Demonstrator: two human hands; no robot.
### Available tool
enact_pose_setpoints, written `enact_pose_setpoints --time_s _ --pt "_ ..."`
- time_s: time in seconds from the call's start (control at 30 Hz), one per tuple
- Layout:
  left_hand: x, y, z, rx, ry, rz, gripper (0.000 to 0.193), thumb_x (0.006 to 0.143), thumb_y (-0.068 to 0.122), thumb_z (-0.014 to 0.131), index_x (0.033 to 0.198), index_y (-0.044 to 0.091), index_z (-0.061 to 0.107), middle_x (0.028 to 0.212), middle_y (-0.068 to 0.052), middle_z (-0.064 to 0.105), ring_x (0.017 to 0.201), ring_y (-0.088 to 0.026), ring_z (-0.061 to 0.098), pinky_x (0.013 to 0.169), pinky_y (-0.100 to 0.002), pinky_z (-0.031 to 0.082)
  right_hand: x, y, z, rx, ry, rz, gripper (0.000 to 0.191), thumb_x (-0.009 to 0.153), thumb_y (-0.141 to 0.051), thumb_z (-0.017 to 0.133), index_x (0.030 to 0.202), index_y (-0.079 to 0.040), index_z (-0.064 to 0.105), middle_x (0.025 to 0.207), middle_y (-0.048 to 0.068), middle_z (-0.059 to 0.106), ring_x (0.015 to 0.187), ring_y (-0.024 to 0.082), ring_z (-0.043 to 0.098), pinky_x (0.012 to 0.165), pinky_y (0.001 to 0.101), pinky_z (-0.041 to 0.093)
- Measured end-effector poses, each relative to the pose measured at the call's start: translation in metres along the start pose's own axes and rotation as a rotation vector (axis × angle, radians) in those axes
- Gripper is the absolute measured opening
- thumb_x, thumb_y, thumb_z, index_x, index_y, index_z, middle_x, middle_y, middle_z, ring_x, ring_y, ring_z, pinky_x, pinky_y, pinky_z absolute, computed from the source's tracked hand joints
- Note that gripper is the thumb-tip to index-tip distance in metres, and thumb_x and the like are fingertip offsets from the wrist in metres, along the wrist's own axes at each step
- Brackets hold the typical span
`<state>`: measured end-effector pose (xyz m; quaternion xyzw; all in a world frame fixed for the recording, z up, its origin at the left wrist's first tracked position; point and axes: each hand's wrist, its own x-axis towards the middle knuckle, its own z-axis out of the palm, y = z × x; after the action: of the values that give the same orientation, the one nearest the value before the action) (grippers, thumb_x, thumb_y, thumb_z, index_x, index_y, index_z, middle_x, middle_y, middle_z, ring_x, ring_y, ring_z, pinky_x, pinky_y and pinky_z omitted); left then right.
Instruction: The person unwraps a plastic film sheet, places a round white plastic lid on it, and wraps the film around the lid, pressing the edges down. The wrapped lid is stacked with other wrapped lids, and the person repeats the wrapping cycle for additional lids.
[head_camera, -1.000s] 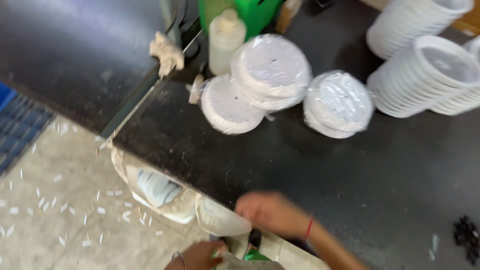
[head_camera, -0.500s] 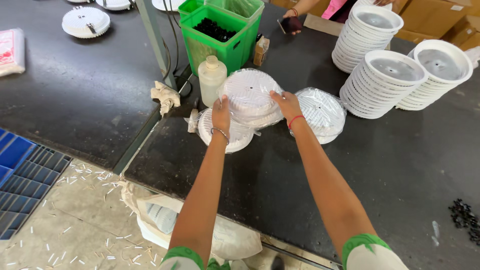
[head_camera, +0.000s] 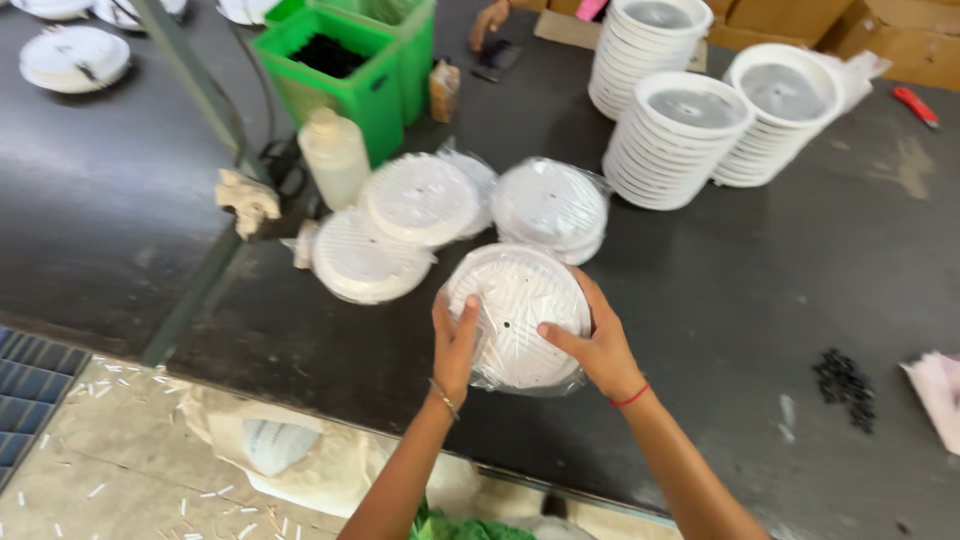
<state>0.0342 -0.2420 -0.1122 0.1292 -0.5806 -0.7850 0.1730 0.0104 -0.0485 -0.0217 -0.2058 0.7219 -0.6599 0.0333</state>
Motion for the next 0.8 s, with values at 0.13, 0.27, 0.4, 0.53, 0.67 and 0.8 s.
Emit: enact_pose_setpoints --time_s 0.13,0.27,0.4,0.53,0.67,0.8 --pt "-0.043 -0.034 0.074 0.392 -0.094 0.211 0.085 0.104 0.042 0.057 0.161 -0.006 0.017 0.169 -0.028 0.015 0.156 -0.040 0.018 0.124 -0.044 0.018 -0.037 0.001 -0.040 -0.328 0.122 0.031 0.078 0.079 -0.011 0.083 0.150 -0.008 0.050 0.143 0.008 0.062 0.130 0.020 0.061 0.106 0.0352 0.049" --pt "-0.073 -0.024 0.126 0.395 -0.224 0.287 0.080 0.104 0.040 0.056 0.163 0.000 0.019 0.169 -0.030 0.010 0.157 -0.042 0.018 0.123 -0.046 0.025 -0.050 -0.003 -0.086 -0.529 0.056 -0.029 0.076 0.082 -0.012 0.081 0.151 -0.009 0.049 0.147 0.009 0.059 0.131 0.021 0.060 0.103 0.0360 0.052" --pt "-0.088 0.003 0.139 0.496 -0.277 0.405 0.063 0.105 0.037 0.055 0.159 0.010 0.038 0.169 -0.029 0.019 0.155 -0.041 0.029 0.119 -0.047 0.035 -0.048 0.000 -0.130 -0.041 -0.343 0.091 0.071 0.086 -0.005 0.071 0.152 -0.013 0.045 0.156 0.010 0.044 0.138 0.024 0.051 0.105 0.0368 0.053" --pt "-0.089 0.026 0.131 0.491 -0.295 0.386 0.046 0.104 0.019 0.058 0.150 0.013 0.054 0.165 -0.024 0.038 0.142 -0.033 0.052 0.104 -0.040 0.050 -0.039 0.014 -0.141 0.068 -0.375 -0.039 0.057 0.095 -0.001 0.069 0.150 -0.012 0.053 0.160 0.014 0.044 0.143 0.025 0.049 0.110 0.0382 0.051" --pt "-0.093 0.036 0.134 0.475 -0.193 0.314 0.037 0.092 0.008 0.072 0.129 0.013 0.070 0.150 -0.019 0.056 0.112 -0.024 0.072 0.075 -0.028 0.065 -0.036 0.024 -0.138 -0.020 -0.258 -0.056 0.046 0.085 0.002 0.076 0.129 -0.009 0.069 0.155 0.014 0.048 0.128 0.021 0.061 0.092 0.0343 0.059" --pt "-0.098 0.043 0.142 0.544 -0.115 0.375 0.020 0.087 0.007 0.077 0.107 0.009 0.078 0.136 -0.015 0.066 0.103 -0.022 0.077 0.067 -0.029 0.062 -0.035 0.021 -0.136 -0.016 -0.192 -0.160 0.022 0.088 0.004 0.075 0.108 -0.004 0.075 0.151 0.014 0.054 0.116 0.021 0.070 0.084 0.0309 0.064"
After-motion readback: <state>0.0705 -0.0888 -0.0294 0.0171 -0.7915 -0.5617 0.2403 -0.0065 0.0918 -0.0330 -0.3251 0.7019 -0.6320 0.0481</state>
